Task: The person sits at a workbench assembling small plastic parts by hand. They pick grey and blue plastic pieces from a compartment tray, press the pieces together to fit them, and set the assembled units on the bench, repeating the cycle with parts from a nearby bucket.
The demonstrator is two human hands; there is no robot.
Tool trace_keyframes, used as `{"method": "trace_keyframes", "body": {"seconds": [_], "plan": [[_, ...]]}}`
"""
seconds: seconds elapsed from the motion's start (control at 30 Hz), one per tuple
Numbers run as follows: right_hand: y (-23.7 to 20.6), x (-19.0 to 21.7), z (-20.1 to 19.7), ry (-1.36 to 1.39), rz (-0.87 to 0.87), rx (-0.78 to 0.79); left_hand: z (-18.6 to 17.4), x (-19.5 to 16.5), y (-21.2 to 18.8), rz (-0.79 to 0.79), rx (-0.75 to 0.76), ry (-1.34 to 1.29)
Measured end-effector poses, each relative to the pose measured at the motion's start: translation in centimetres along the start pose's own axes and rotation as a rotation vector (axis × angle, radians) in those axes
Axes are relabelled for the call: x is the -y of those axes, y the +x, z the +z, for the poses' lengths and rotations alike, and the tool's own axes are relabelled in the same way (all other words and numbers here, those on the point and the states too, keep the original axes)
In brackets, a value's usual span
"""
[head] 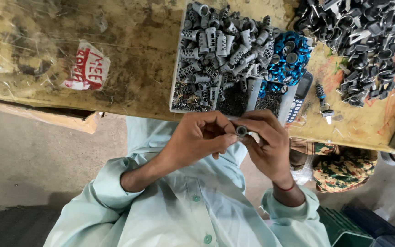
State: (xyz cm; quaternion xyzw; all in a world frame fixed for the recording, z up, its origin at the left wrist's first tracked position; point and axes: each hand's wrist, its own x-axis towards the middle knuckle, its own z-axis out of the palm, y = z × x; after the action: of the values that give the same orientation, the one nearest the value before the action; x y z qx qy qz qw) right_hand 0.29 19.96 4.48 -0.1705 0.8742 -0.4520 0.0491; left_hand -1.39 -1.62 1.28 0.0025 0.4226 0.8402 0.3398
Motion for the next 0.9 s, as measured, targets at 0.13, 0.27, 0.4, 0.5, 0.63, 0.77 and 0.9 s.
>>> {"method": "trace_keyframes", "body": {"seconds": [0.13,0.27,0.4,0.5,0.63,0.77,0.9], "plan": [[-0.4,1.3,0.6,-0.144,-0.039,-0.132,0.6,-0.3,-0.7,-0.025,-0.103,0.108],[-0.6,2.0,0.6,-0.174,-0.082,-0.159,0.8,-0.5,-1.1,0.04,-0.117,0.144],[-1.1,2.0,0.3,-0.199,-0.131,-0.146,0.9,-0.8,-1.3,0.012,-0.153,0.198],[-1.3,1.9,-0.3,-0.219,-0.142,-0.111,1.0,-1.0,-1.4,-0.027,-0.162,0.185],[-1.0,2.4,-0.3,-0.244,-0.148,-0.097,1.6,-0.9,-1.3,0.173,-0.182,0.265],[-0.9,4.0,1.3,-0.44,0.008,-0.277,2.6,-0.4,-1.3,0.561,-0.143,0.542],[-1.0,3.2,0.5,-0.18,0.106,-0.142,2.0,-0.1,-1.3,0.403,-0.182,0.481]]}}
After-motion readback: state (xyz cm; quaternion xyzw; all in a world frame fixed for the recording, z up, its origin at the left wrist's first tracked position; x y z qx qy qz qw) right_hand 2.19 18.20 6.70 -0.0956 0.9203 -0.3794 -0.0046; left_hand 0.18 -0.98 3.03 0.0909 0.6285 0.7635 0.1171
